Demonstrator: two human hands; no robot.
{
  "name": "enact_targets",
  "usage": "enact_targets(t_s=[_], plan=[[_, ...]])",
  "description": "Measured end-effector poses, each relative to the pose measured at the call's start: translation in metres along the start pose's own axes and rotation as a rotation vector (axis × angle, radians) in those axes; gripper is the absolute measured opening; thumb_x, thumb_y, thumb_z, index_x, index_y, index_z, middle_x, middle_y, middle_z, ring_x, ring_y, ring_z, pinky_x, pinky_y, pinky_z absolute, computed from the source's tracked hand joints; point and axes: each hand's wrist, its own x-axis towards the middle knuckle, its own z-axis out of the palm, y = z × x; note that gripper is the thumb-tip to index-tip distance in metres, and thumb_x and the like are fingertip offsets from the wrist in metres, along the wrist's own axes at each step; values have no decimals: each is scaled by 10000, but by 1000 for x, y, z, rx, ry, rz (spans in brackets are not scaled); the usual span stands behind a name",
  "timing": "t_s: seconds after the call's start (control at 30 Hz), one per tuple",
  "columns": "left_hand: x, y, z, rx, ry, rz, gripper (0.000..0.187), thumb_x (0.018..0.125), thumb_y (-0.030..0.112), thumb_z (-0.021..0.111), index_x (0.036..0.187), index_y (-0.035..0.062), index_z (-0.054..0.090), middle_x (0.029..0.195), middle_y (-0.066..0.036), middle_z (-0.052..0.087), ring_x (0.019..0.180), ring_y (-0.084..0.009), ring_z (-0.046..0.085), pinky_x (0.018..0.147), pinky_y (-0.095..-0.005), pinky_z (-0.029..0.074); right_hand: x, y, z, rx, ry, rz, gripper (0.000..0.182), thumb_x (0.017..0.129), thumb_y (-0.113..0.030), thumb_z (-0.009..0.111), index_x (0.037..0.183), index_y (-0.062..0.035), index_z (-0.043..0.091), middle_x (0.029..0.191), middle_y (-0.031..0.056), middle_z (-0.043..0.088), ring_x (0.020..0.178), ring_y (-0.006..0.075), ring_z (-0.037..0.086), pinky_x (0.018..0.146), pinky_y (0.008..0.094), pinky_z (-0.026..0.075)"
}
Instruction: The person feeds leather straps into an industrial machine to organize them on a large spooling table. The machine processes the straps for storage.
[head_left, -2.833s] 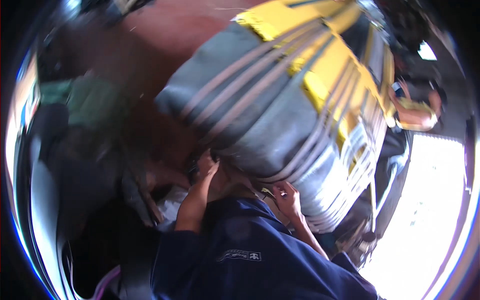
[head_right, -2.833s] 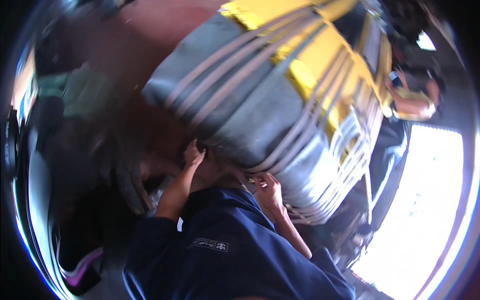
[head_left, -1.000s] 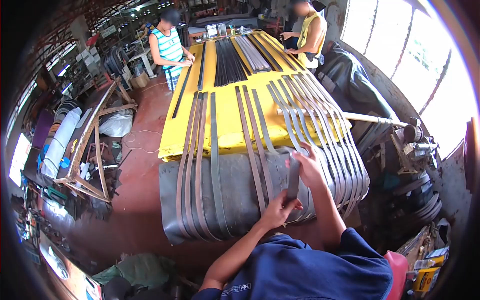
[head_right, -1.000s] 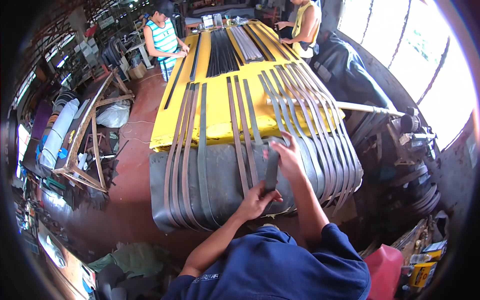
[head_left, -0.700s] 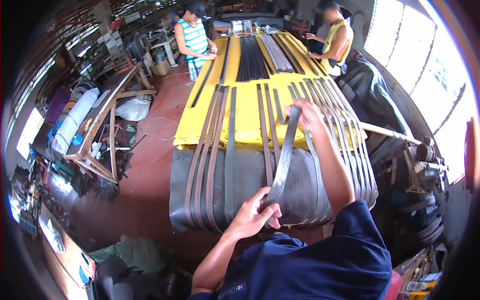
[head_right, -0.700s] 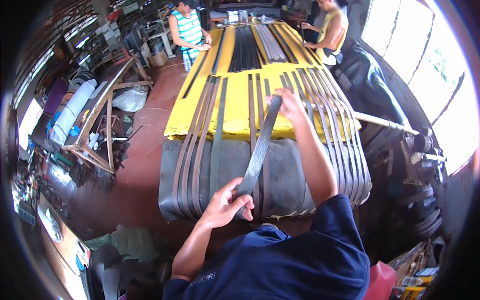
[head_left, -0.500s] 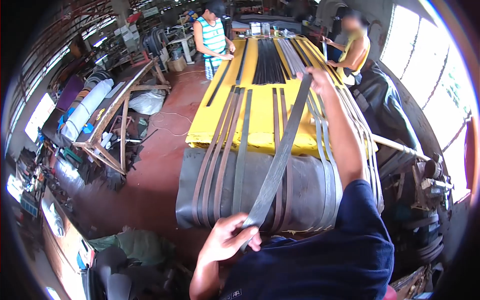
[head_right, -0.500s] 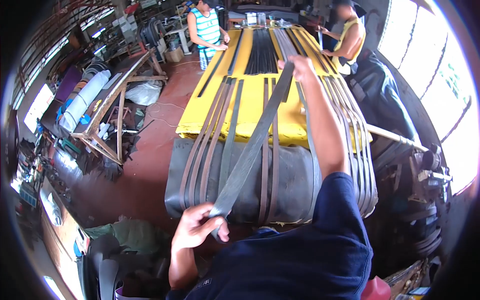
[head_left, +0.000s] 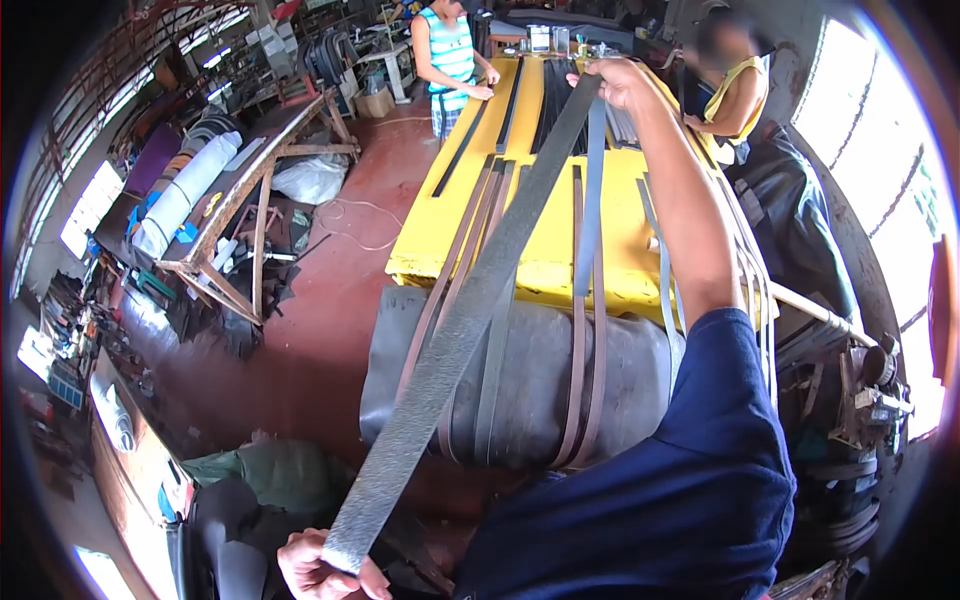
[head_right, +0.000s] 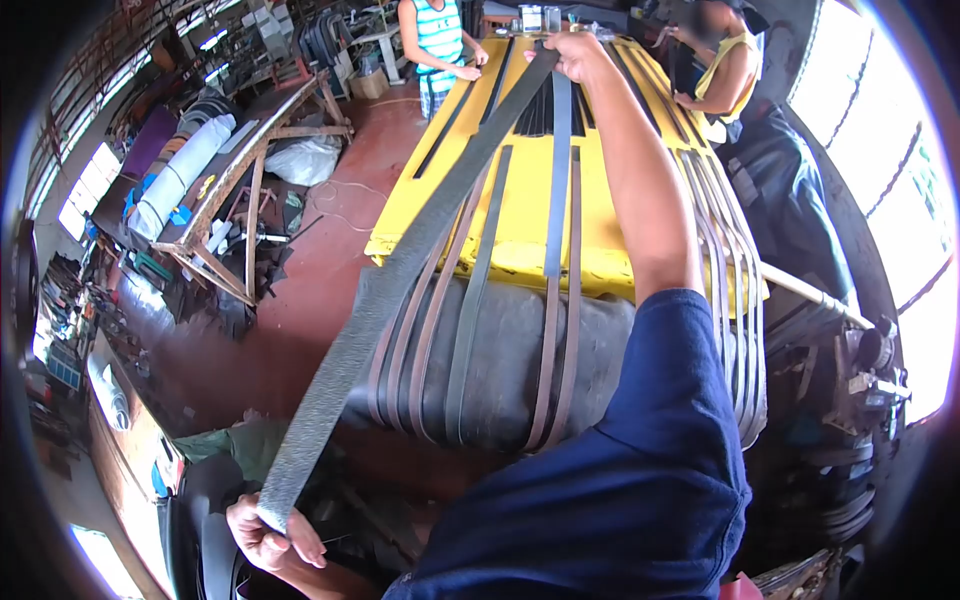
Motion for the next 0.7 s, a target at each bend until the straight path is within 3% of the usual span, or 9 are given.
enact_targets(t_s=[0.1, 0.17, 0.2, 0.23, 0.3, 0.37, 0.47, 0.5, 0.7], plan=[[10, 13, -13, 107, -79, -41, 342, 878, 89, 591, 1085, -143, 450, 503, -194, 567, 391, -260, 584, 370, -334, 514, 13, 23, 11, 34, 4, 43, 248, 885, 48, 436, 1105, 141, 371, 1023, 272, 537, 865, 352, 647, 817, 414, 571], [17, 13, -10, 69, -3, -13, 343, 881, 83, 584, 1106, -137, 446, 524, -201, 577, 393, -268, 587, 378, -335, 519, 27, 36, 14, 64, 0, 110, 262, 888, 47, 429, 1121, 143, 354, 1017, 278, 544, 868, 341, 648, 821, 404, 570], [20, 18, -7, 61, 59, -69, 337, 871, 97, 606, 1075, -138, 478, 610, -207, 613, 484, -267, 626, 464, -346, 543, 39, 47, 16, 87, -49, 137, 261, 886, 53, 425, 1119, 147, 354, 1016, 293, 549, 868, 331, 649, 827, 402, 567], [27, 22, -5, 206, -1, -46, 228, 893, 87, 535, 1005, -108, 499, 608, -209, 589, 466, -235, 595, 416, -310, 498, 48, 57, 19, 67, -9, 160, 256, 883, 51, 424, 1113, 148, 364, 1018, 291, 554, 867, 332, 649, 838, 400, 561], [37, 22, -4, 280, 32, -26, 213, 886, 84, 547, 994, -91, 492, 516, -170, 543, 401, -203, 546, 383, -292, 477, 59, 73, 26, 71, -45, 175, 237, 882, 46, 420, 1094, 146, 387, 1022, 286, 557, 873, 333, 650, 838, 389, 559], [46, 23, -12, 261, -31, -23, 209, 890, 80, 549, 1000, -87, 488, 544, -170, 563, 411, -209, 552, 372, -290, 471, 69, 87, 34, 51, -23, 179, 207, 886, 40, 413, 1059, 153, 412, 1028, 282, 559, 887, 339, 649, 837, 383, 558], [50, 26, -12, 302, 46, 14, 197, 903, 85, 537, 1004, -81, 504, 564, -166, 574, 421, -203, 558, 377, -279, 477, 84, 106, 42, 51, -25, 191, 196, 891, 38, 401, 1042, 161, 422, 1033, 281, 558, 895, 343, 649, 840, 381, 556], [66, 30, -17, 285, -99, -44, 236, 906, 108, 545, 1038, -85, 510, 571, -154, 578, 418, -187, 555, 381, -266, 476, 89, 111, 43, 56, -40, 186, 199, 893, 39, 397, 1046, 162, 422, 1034, 280, 559, 893, 341, 649, 838, 380, 557], [77, 12, -17, 319, 39, -46, 243, 907, 117, 548, 1043, -81, 512, 573, -149, 580, 416, -183, 553, 382, -262, 474, 125, 140, 46, 68, -38, 207, 211, 899, 40, 381, 1065, 164, 422, 1032, 274, 566, 877, 332, 653, 826, 378, 561]])
